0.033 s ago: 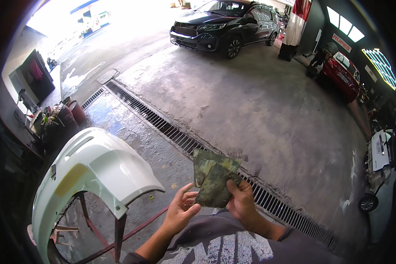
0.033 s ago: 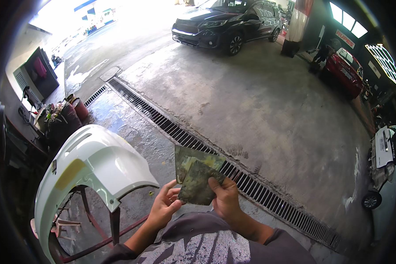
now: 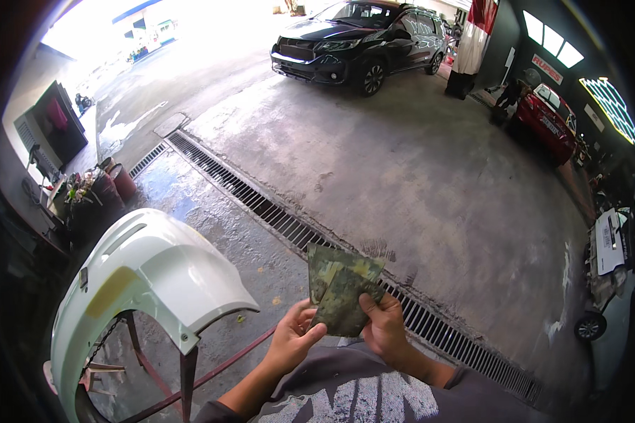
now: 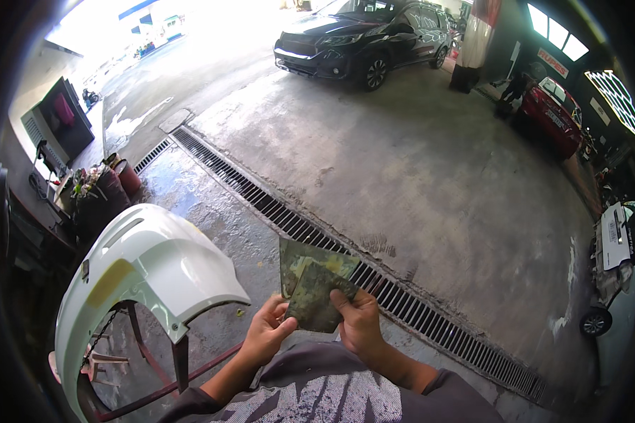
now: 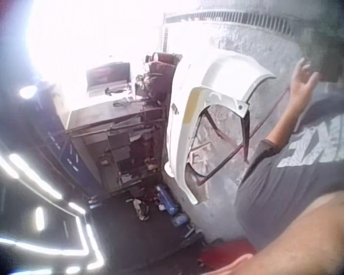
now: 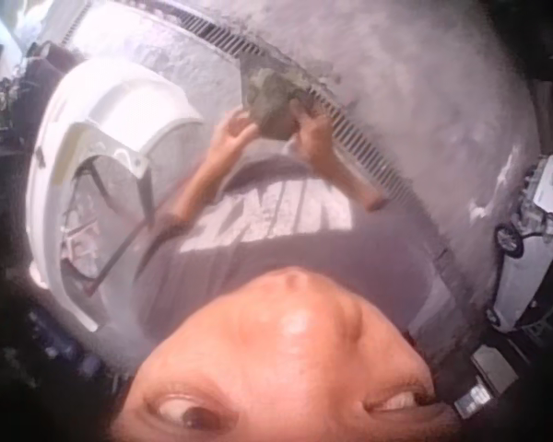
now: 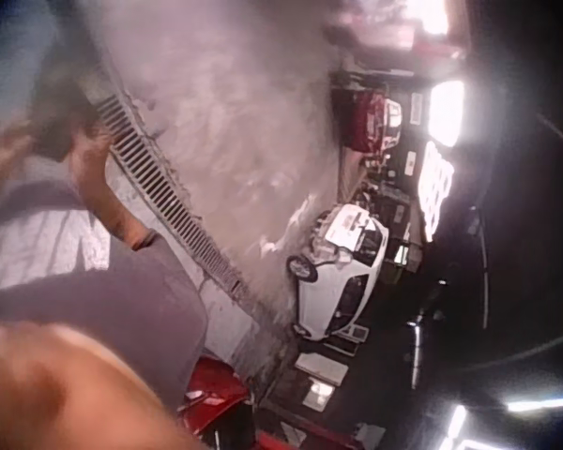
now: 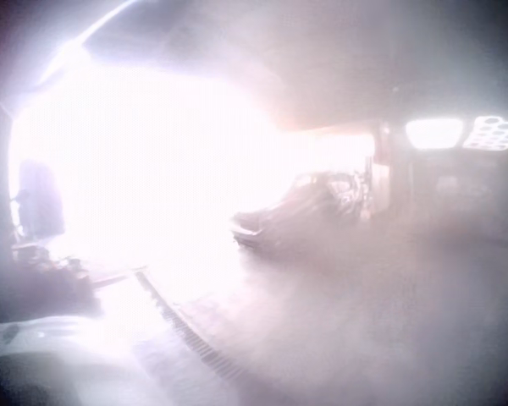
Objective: The person sands a white car bumper mounted on a stand using a sanding block and sandpaper. They repeatedly rub the surface, switch sandpaper sheets, and inspect the bumper while working in a garage.
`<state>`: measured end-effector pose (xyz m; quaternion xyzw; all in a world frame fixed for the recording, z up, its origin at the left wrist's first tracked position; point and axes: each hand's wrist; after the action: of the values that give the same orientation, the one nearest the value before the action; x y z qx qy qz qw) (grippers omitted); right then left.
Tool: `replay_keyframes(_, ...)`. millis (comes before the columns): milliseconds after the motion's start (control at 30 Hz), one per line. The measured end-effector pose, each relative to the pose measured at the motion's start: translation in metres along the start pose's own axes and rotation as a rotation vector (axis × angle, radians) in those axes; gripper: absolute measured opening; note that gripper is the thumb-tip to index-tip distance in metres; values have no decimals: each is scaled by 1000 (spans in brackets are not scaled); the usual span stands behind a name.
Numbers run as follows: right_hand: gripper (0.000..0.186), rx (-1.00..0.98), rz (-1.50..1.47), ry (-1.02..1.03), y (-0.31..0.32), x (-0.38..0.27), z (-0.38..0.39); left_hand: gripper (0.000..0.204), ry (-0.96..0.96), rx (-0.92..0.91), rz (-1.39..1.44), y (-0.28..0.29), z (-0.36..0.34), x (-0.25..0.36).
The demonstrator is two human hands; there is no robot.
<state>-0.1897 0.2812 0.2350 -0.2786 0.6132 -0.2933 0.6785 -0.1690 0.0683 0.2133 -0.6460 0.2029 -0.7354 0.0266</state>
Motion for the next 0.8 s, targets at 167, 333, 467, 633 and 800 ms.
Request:
replay_keyframes(167, 32, 146, 217, 261, 93, -90, -66, 21, 82, 92, -262, -95, -95, -9)
replay_keyframes(333, 49, 218, 336, 517, 179, -215, -110, 18, -156, 284, -422, -91, -166, -11)
replay_keyframes(467, 65, 51, 361, 325, 151, -236, -116, 25, -313, 230, -853, -92, -232, 21)
replay_keyframes(633, 32, -219, 956, 239, 184, -226, -182, 21, -55, -56, -687, -110, -308, 17)
replay_keyframes(800, 16, -404, 901, 28, 126, -245, -299, 18, 104, -79, -439, -70, -386, 11)
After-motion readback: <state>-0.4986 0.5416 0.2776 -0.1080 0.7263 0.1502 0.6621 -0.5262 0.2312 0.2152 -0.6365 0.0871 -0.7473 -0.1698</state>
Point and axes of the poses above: each hand's wrist, its own z-axis away from the middle knuckle, its own y-axis out of the back of the hand, x = y × z, and after that the axes turned 7 degrees about -z, right-handed
